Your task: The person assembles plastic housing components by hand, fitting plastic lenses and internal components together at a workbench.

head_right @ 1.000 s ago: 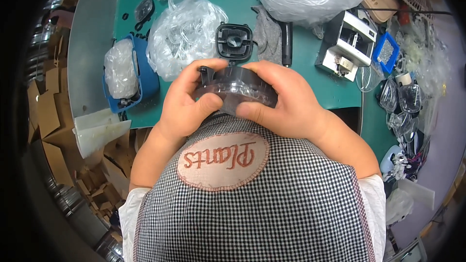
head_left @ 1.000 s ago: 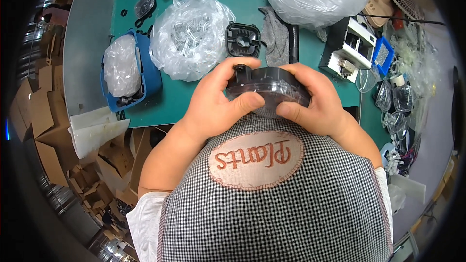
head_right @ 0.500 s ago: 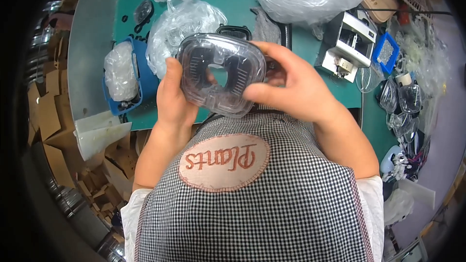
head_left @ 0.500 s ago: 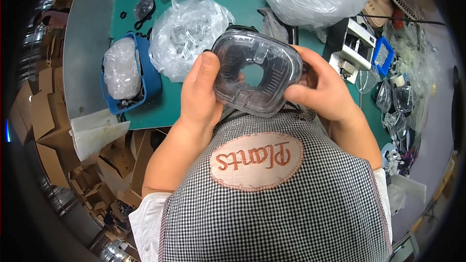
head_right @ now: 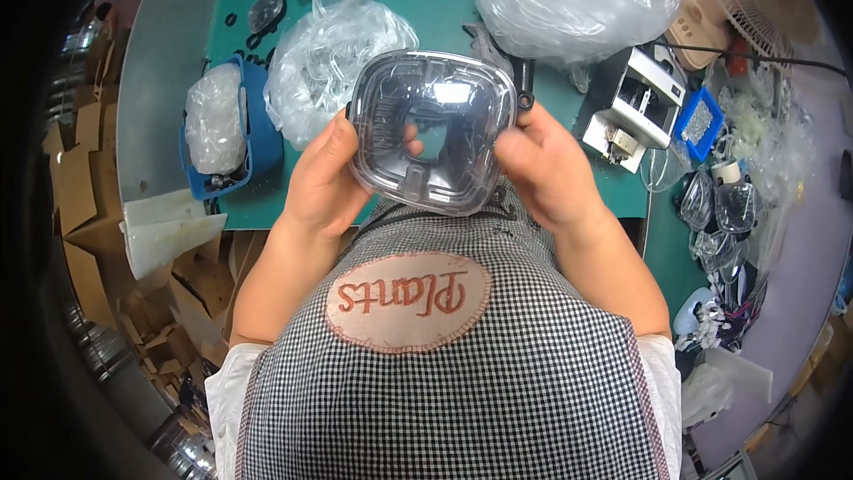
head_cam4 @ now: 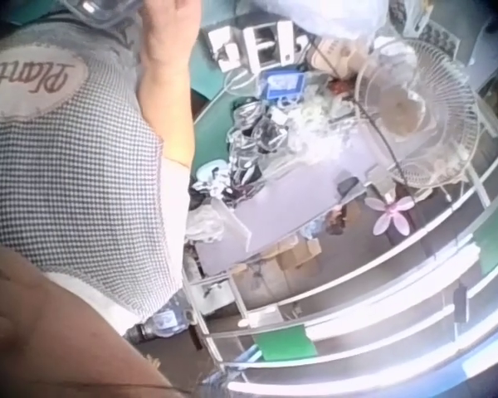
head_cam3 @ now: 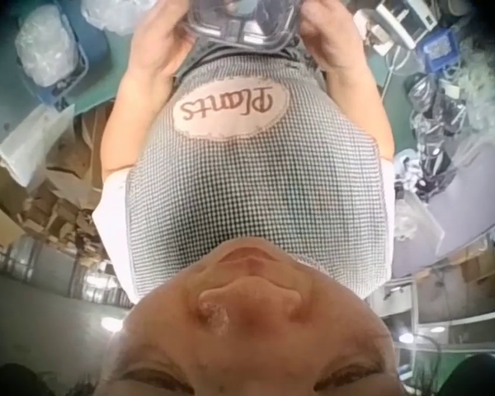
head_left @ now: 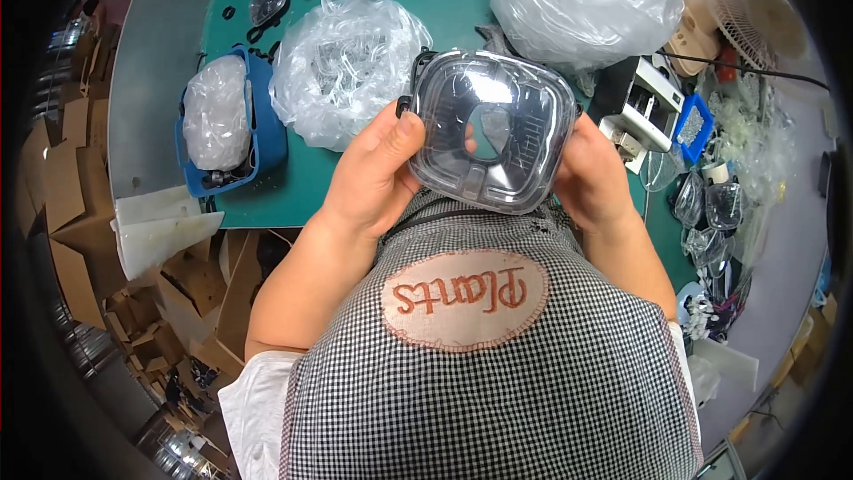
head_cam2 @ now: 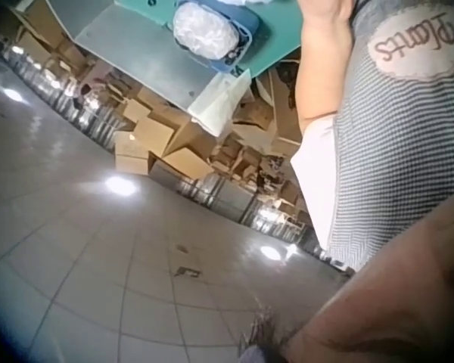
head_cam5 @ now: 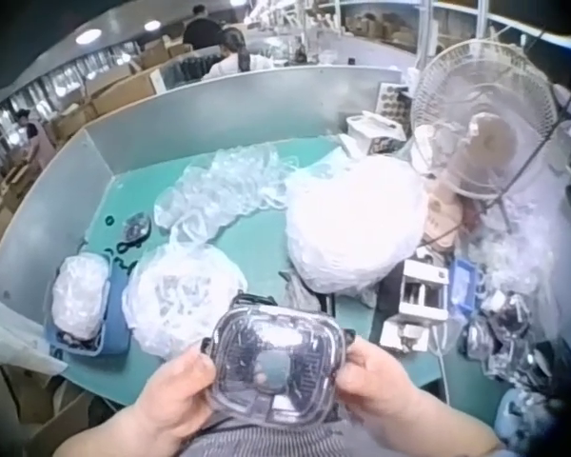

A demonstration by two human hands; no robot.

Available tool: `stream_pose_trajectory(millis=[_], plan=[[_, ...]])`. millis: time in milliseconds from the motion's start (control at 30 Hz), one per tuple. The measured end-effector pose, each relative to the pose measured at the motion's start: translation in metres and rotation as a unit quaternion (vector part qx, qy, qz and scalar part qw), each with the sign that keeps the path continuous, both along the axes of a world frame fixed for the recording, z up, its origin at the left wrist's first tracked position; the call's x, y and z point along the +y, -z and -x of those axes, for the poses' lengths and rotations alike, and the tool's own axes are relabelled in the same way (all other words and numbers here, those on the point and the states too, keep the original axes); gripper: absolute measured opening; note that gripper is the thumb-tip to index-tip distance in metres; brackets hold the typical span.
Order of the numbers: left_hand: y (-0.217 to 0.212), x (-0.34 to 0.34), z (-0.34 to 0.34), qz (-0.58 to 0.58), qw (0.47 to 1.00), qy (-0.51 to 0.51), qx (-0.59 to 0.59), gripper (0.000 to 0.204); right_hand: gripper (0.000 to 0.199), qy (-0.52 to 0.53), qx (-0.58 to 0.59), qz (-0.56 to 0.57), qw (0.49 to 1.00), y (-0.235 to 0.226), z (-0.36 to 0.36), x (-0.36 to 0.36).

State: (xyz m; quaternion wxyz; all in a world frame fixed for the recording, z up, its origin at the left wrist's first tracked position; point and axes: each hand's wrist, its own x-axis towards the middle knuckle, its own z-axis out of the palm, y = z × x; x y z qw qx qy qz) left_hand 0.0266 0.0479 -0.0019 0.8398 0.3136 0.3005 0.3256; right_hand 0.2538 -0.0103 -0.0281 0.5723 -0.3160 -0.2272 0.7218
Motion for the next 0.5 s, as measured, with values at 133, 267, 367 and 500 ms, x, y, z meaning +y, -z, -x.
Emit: stream_pose_trajectory(millis=[133,267,367,500], plan=[[-0.006,-0.003,-0.004,-0.041,0.999,0.007,-0.030,0.058,0.068,-0.039,-0.020,-0.008,0.999,-0.015,0.007,-0.002],[-0.004,-0.009,-0.002,-0.063,0.998,0.004,0.024,0.063,0.063,-0.035,-0.050,-0.015,0.998,-0.014,-0.001,0.000],[-0.003,-0.007,0.003,-0.081,0.995,-0.010,0.056,0.065,0.059,-0.050,-0.072,-0.018,0.996,-0.015,-0.006,-0.001],[-0.011,-0.006,-0.002,-0.138,0.981,-0.018,0.136,0.066,0.060,-0.087,-0.077,-0.037,0.993,-0.016,-0.010,0.004]])
